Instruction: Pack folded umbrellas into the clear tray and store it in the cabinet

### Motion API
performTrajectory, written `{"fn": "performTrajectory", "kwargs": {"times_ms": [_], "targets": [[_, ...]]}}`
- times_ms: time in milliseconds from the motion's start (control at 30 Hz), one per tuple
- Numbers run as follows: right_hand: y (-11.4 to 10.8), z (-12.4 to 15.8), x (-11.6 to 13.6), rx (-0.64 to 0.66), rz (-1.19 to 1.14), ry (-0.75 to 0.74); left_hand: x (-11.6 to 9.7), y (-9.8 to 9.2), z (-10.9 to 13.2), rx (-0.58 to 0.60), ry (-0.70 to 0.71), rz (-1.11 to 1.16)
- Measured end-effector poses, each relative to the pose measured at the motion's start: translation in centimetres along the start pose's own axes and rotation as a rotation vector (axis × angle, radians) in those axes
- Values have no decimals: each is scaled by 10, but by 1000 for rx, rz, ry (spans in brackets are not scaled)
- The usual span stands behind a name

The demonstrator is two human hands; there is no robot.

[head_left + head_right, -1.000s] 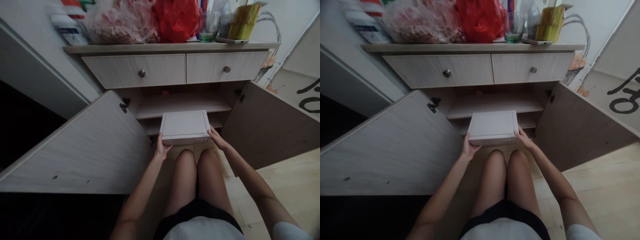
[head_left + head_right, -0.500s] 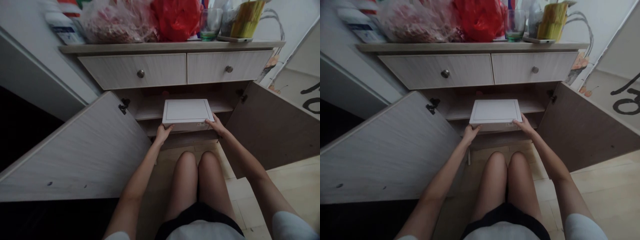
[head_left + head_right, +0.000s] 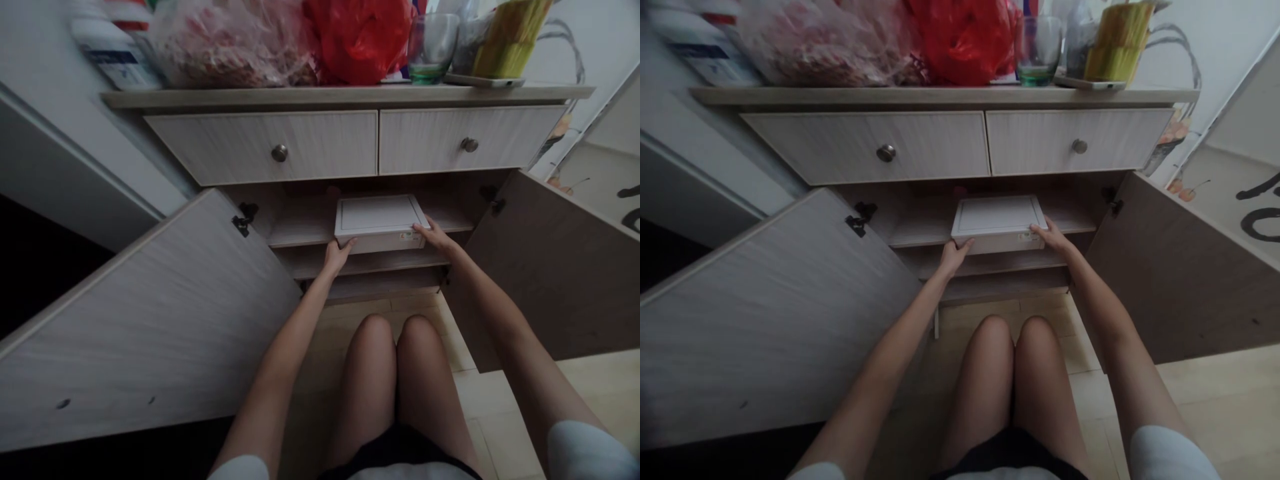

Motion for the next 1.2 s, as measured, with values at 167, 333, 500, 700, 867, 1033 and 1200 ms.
{"fn": "performTrajectory", "kwargs": {"times_ms": [167, 333, 500, 700, 867, 1033, 1200], "targets": [[1, -16, -9, 20, 44, 42, -5, 6, -9, -10, -42, 31], [0, 0, 10, -134, 423, -183, -17, 4, 4, -138, 176, -122], [44, 50, 38, 113, 943, -458, -31, 29, 42, -10, 612, -573], [65, 49, 35, 220, 1126, -412, -33, 50, 41, 105, 654, -700], [64, 29, 28, 226, 1143, -399, -38, 52, 27, 156, 701, -661], [66, 6, 22, 247, 1149, -333, -48, 57, 7, 125, 709, -781], [66, -20, 10, 264, 1144, -318, -56, 64, -13, 80, 724, -907]]}}
Point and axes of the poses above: each hand's wrist, its own z-axis away from the middle knuckle, its own y-axis out of the palm, x = y × z, the point moved 5 cm from there along -z, towards the middle knuckle, and after that the axes turned 12 degrees about -y, right-handed, at the moved point
